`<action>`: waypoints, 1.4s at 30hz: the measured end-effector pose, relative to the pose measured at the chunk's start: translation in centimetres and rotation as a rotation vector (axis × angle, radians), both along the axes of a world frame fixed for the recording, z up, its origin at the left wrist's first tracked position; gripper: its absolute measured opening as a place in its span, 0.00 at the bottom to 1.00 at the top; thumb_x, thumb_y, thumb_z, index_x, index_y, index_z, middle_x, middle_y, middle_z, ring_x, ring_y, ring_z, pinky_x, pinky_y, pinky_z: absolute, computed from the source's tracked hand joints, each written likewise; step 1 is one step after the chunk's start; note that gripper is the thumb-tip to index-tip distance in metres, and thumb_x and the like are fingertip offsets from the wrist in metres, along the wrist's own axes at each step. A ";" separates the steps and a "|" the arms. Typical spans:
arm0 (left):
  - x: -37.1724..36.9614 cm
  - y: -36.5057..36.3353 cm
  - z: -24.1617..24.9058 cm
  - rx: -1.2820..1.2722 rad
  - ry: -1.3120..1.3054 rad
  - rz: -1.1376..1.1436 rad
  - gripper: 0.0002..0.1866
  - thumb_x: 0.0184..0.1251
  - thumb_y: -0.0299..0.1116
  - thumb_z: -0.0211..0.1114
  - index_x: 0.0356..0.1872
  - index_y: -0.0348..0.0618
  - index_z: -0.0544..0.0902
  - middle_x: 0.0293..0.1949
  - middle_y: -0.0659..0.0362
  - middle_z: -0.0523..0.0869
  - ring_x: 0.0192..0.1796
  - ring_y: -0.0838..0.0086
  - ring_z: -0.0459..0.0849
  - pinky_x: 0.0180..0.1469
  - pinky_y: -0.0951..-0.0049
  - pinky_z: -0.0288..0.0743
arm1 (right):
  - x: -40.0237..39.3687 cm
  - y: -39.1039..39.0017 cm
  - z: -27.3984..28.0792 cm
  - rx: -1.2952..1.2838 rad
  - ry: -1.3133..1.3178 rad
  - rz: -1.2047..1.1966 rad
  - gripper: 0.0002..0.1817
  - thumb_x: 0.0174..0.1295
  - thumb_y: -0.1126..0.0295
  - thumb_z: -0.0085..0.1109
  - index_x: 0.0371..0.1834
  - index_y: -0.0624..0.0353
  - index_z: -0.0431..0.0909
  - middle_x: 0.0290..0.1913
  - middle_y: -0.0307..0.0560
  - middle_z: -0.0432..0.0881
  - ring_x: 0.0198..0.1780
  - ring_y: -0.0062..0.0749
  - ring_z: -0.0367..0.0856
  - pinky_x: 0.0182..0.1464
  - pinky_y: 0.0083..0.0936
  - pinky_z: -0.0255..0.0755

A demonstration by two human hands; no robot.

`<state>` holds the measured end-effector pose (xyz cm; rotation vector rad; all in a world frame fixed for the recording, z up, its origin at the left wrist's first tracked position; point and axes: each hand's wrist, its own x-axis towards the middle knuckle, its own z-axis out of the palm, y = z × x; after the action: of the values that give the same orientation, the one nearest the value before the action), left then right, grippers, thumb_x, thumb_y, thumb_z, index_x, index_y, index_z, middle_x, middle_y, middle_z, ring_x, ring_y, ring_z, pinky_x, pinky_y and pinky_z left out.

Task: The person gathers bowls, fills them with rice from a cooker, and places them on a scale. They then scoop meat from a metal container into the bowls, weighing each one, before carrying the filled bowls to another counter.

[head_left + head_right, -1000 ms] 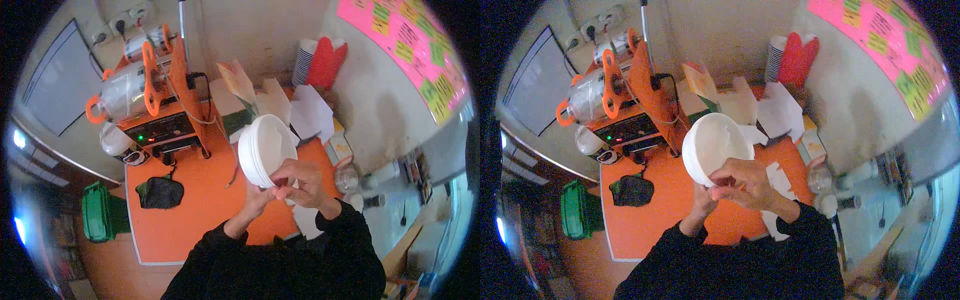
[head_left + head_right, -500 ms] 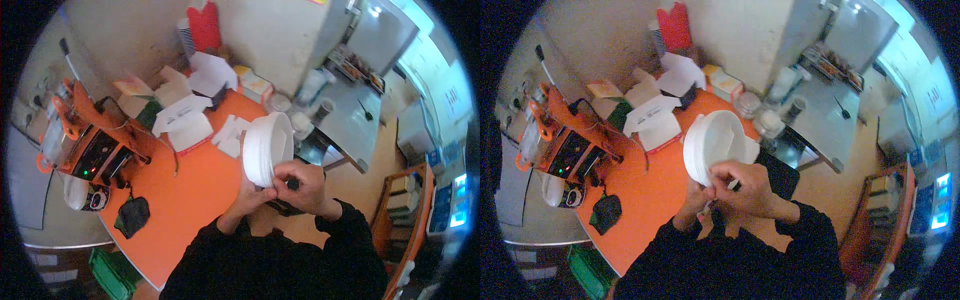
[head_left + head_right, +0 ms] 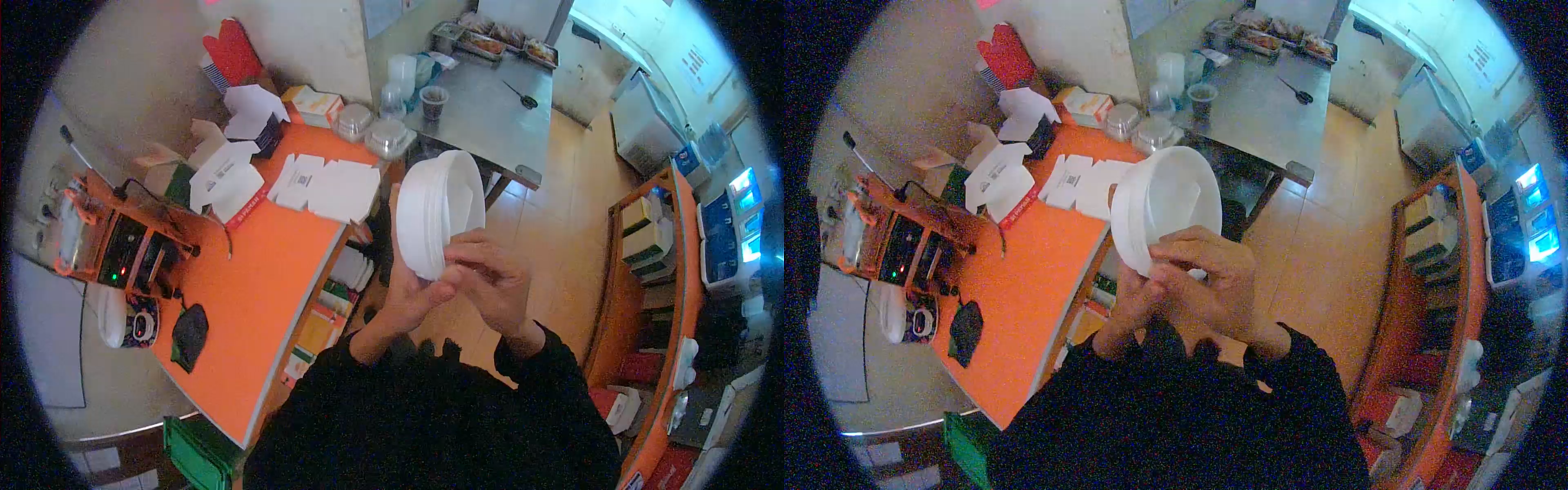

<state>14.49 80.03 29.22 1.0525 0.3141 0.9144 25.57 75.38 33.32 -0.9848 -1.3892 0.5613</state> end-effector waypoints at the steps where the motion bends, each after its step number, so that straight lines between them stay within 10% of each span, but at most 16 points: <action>1: 0.1 -0.6 -0.2 0.038 0.000 -0.002 0.59 0.42 0.45 0.68 0.60 0.45 0.27 0.60 0.52 0.50 0.61 0.67 0.53 0.60 0.66 0.50 | 0.4 -0.7 -0.2 -0.006 0.009 0.003 0.10 0.45 0.79 0.57 0.33 0.63 0.77 0.32 0.50 0.78 0.30 0.29 0.77 0.32 0.18 0.70; 15: 1.4 -4.8 0.5 0.198 0.091 0.015 0.59 0.42 0.49 0.67 0.60 0.39 0.28 0.63 0.53 0.40 0.63 0.68 0.47 0.61 0.68 0.44 | 2.3 -5.0 0.2 -0.012 0.158 0.097 0.06 0.48 0.77 0.56 0.30 0.65 0.77 0.30 0.48 0.77 0.32 0.30 0.76 0.34 0.19 0.68; 42: 0.7 -4.6 -0.4 0.319 0.105 0.174 0.57 0.43 0.46 0.68 0.61 0.39 0.30 0.59 0.52 0.52 0.59 0.69 0.56 0.57 0.71 0.54 | 1.5 -4.9 -0.9 -0.190 -0.017 -0.016 0.04 0.44 0.80 0.56 0.25 0.65 0.75 0.24 0.42 0.77 0.27 0.21 0.76 0.29 0.16 0.70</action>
<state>15.18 75.46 28.83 1.3863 0.3586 1.0905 27.09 70.44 32.45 -1.1542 -1.3599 0.6843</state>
